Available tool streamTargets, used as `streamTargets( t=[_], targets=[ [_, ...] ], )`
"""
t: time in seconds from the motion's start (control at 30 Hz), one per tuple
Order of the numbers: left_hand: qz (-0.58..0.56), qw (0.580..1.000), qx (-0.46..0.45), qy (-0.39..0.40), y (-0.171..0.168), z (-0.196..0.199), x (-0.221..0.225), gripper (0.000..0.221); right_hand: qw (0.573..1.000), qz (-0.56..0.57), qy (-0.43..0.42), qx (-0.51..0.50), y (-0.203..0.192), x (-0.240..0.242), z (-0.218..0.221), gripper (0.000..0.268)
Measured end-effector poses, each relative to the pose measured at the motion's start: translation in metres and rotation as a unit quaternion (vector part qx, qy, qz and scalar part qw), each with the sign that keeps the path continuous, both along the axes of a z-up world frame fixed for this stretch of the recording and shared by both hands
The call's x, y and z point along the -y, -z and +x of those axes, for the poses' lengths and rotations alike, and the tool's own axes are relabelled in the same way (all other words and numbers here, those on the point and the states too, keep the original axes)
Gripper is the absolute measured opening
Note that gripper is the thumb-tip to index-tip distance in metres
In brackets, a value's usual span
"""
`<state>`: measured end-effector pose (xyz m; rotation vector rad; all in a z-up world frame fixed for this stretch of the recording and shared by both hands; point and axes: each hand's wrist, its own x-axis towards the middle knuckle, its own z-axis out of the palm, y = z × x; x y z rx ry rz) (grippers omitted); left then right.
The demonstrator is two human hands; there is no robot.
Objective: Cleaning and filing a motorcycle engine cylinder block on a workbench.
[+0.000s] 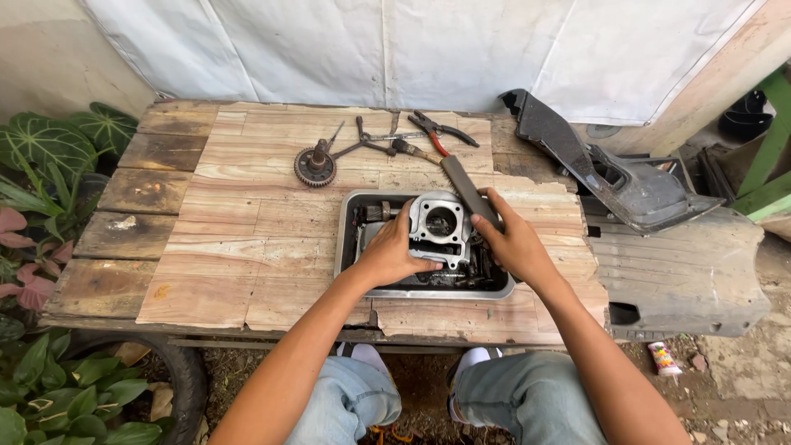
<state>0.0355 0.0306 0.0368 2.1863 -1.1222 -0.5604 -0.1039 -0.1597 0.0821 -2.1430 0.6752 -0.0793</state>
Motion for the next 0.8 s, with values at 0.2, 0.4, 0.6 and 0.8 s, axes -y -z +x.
streamTargets(
  t=[0.2, 0.4, 0.6, 0.8],
  targets=[
    [-0.02, 1.0, -0.004, -0.003, -0.001, -0.002, 0.001, 0.127, 0.999, 0.03, -0.008, 0.033, -0.006, -0.006, 0.004, 0.051],
    [-0.035, 0.995, 0.069, 0.061, -0.018, -0.014, -0.008, 0.1, 0.999, -0.035, -0.019, 0.023, -0.019, -0.025, 0.017, 0.059],
    [0.006, 0.993, 0.102, 0.057, -0.011, -0.01, -0.006, 0.062, 0.992, -0.123, 0.007, -0.037, -0.038, -0.041, 0.016, 0.056],
    [0.061, 0.991, 0.109, 0.045, -0.017, -0.011, -0.003, 0.066, 0.989, -0.142, -0.035, -0.022, -0.02, -0.046, 0.026, 0.057]
  ],
)
